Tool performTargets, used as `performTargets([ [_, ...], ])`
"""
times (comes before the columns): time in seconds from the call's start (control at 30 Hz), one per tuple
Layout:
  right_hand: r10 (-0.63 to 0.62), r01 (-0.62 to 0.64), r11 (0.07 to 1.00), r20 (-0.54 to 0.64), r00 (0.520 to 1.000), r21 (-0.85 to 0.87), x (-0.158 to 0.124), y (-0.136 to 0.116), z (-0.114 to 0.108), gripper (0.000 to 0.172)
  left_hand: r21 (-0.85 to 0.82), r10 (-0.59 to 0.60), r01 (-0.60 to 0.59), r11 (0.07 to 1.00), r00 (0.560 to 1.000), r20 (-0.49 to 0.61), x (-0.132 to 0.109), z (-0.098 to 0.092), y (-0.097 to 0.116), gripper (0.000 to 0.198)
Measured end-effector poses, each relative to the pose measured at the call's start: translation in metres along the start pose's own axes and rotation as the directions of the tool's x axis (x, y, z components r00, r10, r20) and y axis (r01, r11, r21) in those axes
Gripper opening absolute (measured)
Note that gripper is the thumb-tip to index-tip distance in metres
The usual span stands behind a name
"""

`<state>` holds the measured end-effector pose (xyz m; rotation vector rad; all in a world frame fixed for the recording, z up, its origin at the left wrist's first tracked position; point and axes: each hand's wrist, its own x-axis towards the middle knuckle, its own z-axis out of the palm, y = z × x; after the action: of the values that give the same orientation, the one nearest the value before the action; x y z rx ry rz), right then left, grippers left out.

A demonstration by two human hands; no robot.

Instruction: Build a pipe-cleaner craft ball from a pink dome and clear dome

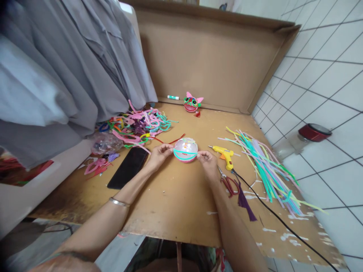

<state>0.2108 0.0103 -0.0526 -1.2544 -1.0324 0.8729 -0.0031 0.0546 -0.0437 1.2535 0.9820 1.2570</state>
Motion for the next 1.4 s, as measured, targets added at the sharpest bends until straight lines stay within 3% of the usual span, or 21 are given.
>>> performTargets([
  [0.4,0.036,-0.036,0.999,-0.006,0.999,0.015,0.0,-0.0009,-0.0029,0.035,0.027,0.013,-0.013,1.0,1.0,0.002,-0.0009,0.002,-0.0006,0.022],
  [0.67,-0.014,0.013,0.999,-0.018,1.0,-0.046,-0.0001,-0.0015,-0.003,0.033,0.065,0.051,-0.049,0.997,0.999,-0.016,-0.0003,0.0026,-0.0016,0.018],
  [0.97,-0.046,0.047,0.999,-0.039,0.998,0.016,-0.0005,-0.0017,0.0002,0.032,0.122,0.106,-0.108,0.987,0.994,0.027,-0.0038,0.0046,-0.0009,0.013],
  [1.4,-0.024,0.024,1.0,-0.056,0.998,0.008,-0.0004,-0.0029,-0.0007,0.034,0.196,0.073,-0.083,0.977,0.996,0.054,-0.0067,0.0071,0.003,0.006],
])
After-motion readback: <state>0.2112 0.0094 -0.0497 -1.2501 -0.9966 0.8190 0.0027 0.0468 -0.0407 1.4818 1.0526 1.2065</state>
